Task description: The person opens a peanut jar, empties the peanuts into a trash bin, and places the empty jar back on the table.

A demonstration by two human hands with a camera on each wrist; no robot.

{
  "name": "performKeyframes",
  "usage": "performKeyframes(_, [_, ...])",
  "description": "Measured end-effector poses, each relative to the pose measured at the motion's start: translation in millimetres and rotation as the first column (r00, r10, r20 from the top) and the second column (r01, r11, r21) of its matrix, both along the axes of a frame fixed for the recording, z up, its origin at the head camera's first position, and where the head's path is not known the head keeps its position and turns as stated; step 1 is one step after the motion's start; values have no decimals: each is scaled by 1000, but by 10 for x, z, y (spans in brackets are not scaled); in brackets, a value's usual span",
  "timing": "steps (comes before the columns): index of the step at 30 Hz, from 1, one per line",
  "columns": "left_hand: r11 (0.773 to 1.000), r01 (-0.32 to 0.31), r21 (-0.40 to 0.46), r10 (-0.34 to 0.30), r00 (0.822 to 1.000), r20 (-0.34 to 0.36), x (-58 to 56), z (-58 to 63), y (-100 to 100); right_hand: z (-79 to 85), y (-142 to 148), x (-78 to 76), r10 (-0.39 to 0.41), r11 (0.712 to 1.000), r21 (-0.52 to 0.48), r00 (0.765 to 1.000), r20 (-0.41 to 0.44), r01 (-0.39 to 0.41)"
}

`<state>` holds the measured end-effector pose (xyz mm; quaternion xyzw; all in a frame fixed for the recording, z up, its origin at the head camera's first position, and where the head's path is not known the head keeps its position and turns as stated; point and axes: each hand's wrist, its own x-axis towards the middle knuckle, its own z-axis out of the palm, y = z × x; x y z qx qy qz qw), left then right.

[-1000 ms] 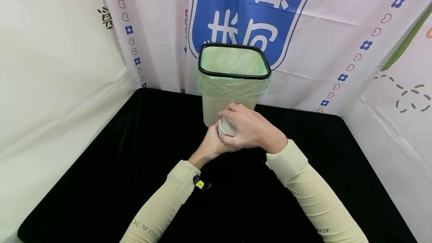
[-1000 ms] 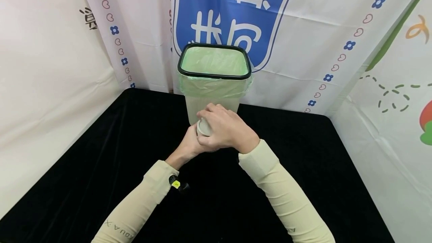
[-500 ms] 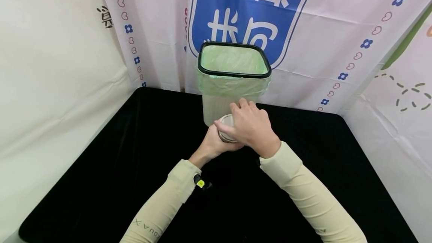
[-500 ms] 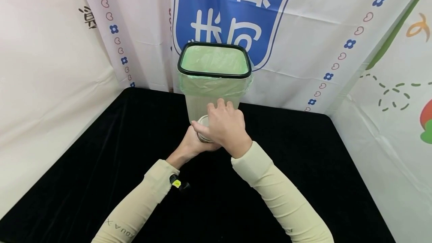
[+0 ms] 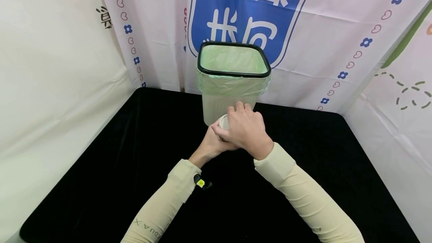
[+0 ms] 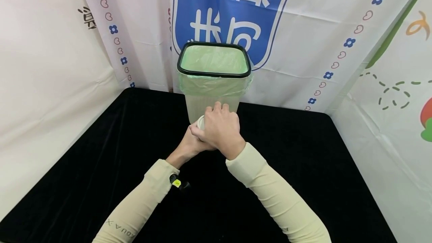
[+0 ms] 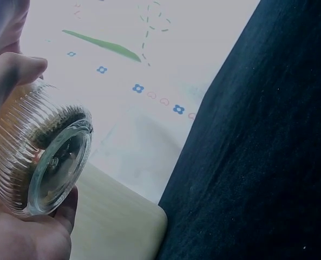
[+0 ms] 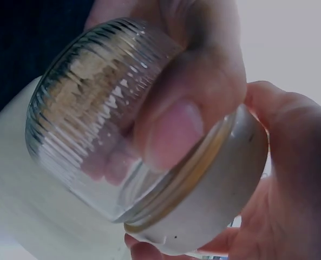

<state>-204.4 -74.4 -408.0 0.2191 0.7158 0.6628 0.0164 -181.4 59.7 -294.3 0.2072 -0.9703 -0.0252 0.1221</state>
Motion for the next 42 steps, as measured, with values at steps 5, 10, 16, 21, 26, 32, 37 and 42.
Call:
performKeyframes(5, [1000, 4, 4, -4, 1000, -1, 3, 0, 0, -14, 12, -14, 18, 1000, -10, 999, -26, -18])
performKeyframes(10, [1000, 17, 20, -18, 1000, 3, 1, -2, -3, -29, 45, -29, 61, 998, -18, 996, -71, -62])
performKeyframes(16, [1000, 13, 26, -13, 1000, 24, 2, -1, -14, -24, 83, -49, 127, 991, -33, 986, -110, -132])
performKeyframes(21, [1000, 2, 22, -3, 1000, 23, 1, 1, -19, -2, 105, -73, 161, 986, -39, 983, -94, -165])
performKeyframes(26, [999, 27, 37, -28, 999, 20, 3, 9, -20, 27, 123, -84, 173, 983, -54, 984, -38, -175])
performKeyframes(32, [999, 21, 26, -21, 1000, 2, 0, 16, -17, 40, 152, -110, 208, 977, -49, 978, -16, -208])
performKeyframes(37, [1000, 21, 17, -21, 1000, -23, -11, 14, -25, 44, 169, -136, 241, 969, -49, 970, -16, -242])
performKeyframes(42, [999, 32, 23, -32, 999, -28, -17, 21, -27, 49, 185, -166, 263, 962, -78, 965, 9, -262])
